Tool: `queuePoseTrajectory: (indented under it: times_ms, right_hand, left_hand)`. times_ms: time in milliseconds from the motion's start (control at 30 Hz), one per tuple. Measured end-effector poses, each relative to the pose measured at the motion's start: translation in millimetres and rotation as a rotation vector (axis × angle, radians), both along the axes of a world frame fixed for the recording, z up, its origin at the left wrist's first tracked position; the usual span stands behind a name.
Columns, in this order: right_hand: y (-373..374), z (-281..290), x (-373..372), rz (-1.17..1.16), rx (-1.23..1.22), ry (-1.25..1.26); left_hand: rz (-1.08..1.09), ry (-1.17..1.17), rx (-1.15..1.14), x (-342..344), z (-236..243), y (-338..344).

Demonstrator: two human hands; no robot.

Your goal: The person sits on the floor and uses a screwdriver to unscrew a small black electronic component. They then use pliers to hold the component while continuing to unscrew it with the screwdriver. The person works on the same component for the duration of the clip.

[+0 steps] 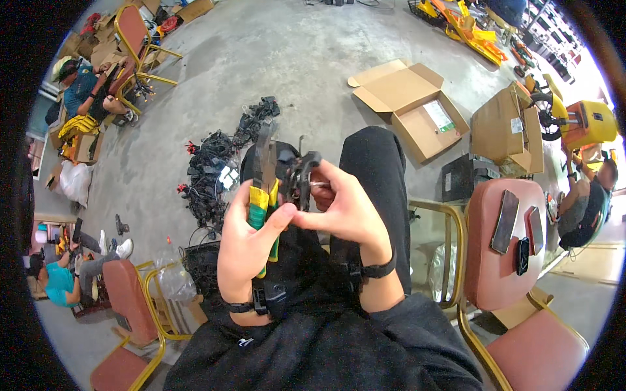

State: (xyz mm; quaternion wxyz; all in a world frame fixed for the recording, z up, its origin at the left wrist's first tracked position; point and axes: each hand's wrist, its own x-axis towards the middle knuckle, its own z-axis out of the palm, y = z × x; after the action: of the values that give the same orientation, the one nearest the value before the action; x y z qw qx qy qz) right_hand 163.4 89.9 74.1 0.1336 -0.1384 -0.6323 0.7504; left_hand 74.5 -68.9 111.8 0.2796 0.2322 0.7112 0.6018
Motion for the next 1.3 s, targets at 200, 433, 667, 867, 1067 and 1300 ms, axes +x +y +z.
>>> queuePoseTrajectory:
  times_ms: [200,433,667,867,1067,1300]
  right_hand:
    - [14,-43,-16,-0.04,-0.005,-0.055]
    - [16,-53,-20,-0.073,-0.031,0.031]
    - [15,-58,-25,-0.079,-0.055,0.049]
    - [11,-61,-26,-0.078,-0.048,0.033]
    - [16,-59,-21,-0.055,-0.027,0.041]
    - [17,-64,-17,-0.028,0.041,0.108]
  left_hand:
    - [-0.013,-0.317,0.054,-14,-51,-15]
    - [0.022,0.118,-0.22,-15,-58,-7]
    - [0.098,0.408,-0.33,4,-49,8]
    - [0.142,0.603,-0.267,12,-72,4]
    - [0.126,0.446,-0.312,16,-59,11]
    - [0.116,0.439,-0.313,19,-55,11]
